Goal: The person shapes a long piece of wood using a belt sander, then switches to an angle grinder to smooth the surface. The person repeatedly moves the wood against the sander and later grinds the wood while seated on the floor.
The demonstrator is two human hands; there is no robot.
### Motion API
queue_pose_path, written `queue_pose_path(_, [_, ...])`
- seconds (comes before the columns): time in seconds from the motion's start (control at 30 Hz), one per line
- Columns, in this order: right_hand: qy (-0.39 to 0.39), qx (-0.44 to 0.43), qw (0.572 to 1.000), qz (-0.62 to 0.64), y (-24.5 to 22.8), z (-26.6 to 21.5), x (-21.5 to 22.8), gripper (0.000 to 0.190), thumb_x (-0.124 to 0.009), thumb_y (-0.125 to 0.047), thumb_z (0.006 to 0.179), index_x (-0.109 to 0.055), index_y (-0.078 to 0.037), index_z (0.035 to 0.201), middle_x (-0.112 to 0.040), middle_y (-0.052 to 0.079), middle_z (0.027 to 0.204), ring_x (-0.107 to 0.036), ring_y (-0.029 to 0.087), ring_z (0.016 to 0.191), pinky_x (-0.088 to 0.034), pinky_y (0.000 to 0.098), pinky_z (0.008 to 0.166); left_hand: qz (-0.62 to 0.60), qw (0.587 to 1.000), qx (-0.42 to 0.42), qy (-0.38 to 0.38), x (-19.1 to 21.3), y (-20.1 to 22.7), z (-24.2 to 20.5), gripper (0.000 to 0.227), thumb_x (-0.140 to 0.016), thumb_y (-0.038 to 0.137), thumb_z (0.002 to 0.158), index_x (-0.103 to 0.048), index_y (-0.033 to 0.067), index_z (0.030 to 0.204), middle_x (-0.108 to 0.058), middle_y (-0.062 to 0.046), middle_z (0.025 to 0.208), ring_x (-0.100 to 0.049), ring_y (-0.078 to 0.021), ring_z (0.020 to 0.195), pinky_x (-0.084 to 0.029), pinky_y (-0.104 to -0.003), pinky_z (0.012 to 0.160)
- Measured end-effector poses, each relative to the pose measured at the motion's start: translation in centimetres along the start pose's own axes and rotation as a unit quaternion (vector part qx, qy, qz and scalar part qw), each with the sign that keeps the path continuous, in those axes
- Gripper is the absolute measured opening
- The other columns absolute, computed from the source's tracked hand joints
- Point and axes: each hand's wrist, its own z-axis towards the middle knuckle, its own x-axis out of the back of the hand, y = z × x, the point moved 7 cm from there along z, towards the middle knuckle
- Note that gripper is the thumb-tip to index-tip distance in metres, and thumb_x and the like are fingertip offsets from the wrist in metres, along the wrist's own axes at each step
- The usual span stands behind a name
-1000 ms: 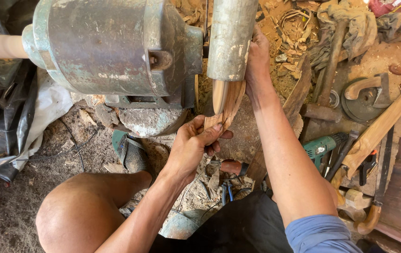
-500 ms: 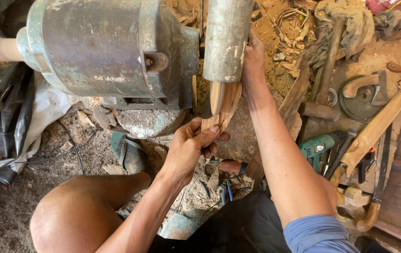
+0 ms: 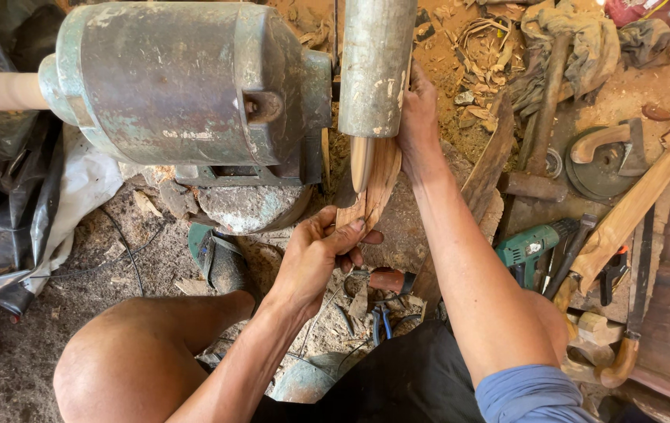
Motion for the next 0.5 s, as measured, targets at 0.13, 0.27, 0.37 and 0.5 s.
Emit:
queue_pose_path(0.13, [0.004,0.009,1.000,-0.028,-0.1,-0.5,0.1,0.054,-0.053,-0.004,0.100,-0.040,0.000,0.152,-0.068,0.027,0.130,-0.075,0.029,0.107,-0.063,0.0483,0.100,-0.005,1.000,0.006,-0.002,0.0,-0.5,-0.4,0.028,-0.065,0.017,0.095,-0.067,-0.0010,0.117,-0.078,-0.011,0.093,-0.055,-0.0081,0.062,-0.042,-0.024,0.060])
queue_pose_path(0.27, [-0.005,0.023,0.999,-0.046,-0.2,-1.1,0.0,0.054,-0.050,-0.004,0.100,-0.039,0.001,0.153,-0.063,0.028,0.137,-0.071,0.033,0.117,-0.056,0.0516,0.109,-0.007,1.000,0.015,0.002,0.1,-1.0,-0.9,0.027,-0.066,0.017,0.095,-0.067,-0.0002,0.115,-0.078,-0.011,0.092,-0.056,-0.0085,0.062,-0.043,-0.024,0.059])
queue_pose_path(0.37, [-0.014,0.025,0.999,-0.045,0.0,-1.6,-0.1,0.055,-0.050,-0.006,0.101,-0.037,0.001,0.154,-0.057,0.030,0.144,-0.066,0.037,0.127,-0.049,0.0541,0.116,-0.006,1.000,0.015,0.001,0.2,-1.2,-1.2,0.026,-0.066,0.017,0.095,-0.067,-0.0003,0.114,-0.078,-0.012,0.092,-0.057,-0.0091,0.062,-0.043,-0.024,0.058])
queue_pose_path(0.5, [0.000,0.022,0.995,-0.099,0.2,-2.5,0.3,0.056,-0.049,-0.010,0.103,-0.032,0.001,0.156,-0.037,0.028,0.157,-0.052,0.039,0.140,-0.033,0.0580,0.120,0.000,1.000,0.029,0.006,0.3,-1.8,-1.8,0.023,-0.066,0.015,0.094,-0.066,-0.0013,0.111,-0.080,-0.014,0.091,-0.059,-0.0103,0.061,-0.045,-0.025,0.057])
